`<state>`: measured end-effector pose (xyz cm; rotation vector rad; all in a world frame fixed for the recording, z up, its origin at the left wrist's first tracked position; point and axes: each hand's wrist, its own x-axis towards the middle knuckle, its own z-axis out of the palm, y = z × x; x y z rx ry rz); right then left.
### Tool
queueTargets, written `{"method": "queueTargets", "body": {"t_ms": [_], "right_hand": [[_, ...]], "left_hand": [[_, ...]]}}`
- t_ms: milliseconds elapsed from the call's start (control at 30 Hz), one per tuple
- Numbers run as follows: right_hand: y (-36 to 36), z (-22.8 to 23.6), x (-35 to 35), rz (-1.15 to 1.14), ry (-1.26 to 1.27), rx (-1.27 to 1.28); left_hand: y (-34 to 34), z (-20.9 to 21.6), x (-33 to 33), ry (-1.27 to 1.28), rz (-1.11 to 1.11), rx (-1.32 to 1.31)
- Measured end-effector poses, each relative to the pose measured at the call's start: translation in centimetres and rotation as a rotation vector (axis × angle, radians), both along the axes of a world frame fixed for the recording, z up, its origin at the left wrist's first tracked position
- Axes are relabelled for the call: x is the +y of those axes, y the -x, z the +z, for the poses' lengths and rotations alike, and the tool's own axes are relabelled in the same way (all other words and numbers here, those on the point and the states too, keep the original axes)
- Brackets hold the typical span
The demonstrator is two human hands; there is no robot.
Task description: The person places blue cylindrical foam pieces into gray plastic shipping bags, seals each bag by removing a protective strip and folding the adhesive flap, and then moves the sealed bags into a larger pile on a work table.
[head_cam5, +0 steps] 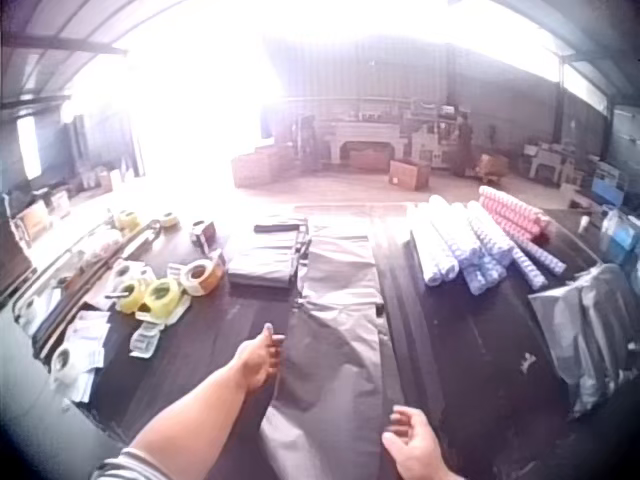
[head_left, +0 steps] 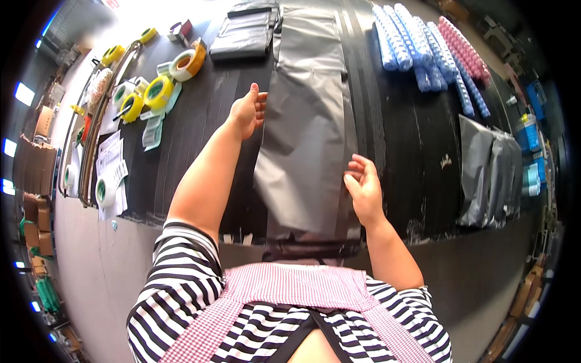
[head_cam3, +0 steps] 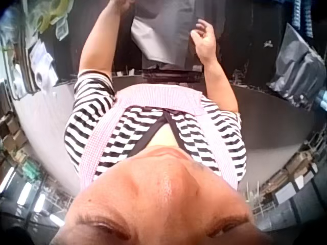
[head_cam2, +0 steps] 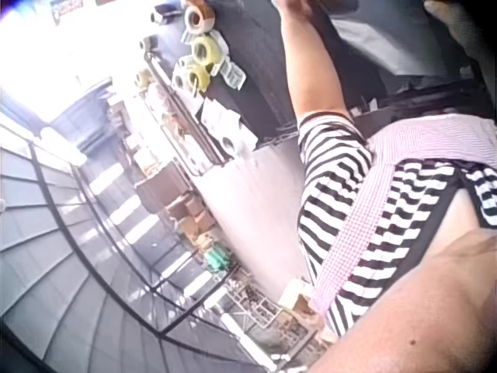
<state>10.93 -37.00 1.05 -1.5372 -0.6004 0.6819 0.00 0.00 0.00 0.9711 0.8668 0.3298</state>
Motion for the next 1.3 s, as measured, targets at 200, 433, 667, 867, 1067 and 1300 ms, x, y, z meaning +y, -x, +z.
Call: {"method": "queueTargets", "body": {"t_ms": [200, 433, 667, 867, 1067, 1300], "right_hand": [[4.8, 4.3, -3.2, -0.112, 0.169, 0.089], [4.6, 2.4, -5.3, -0.214, 0.12, 0.013], [8.1, 2.2, -11.5, -0.125, 0.364, 0.088], [9.9, 0.6, -14.0, -0.111, 0.354, 0.341], [9.5, 0.6, -12.7, -0.165, 0.32, 0.316], [9.3, 0.6, -12.0, -0.163, 0.337, 0.286]], "left_hand": [[10.2, 6.0, -15.8, -0.187, -0.422, 0.066], [12.4, 4.9, -21.3, -0.568, -0.363, 0.248], [14.5, 4.3, -23.1, -1.328, -0.249, 0.257], [12.7, 3.2, -30.5, -1.486, -0.656, -0.235], [9.7, 1.3, -34.1, -1.485, -0.683, -0.107], [9.8, -0.2, -35.0, -1.51, -0.651, -0.242]]}}
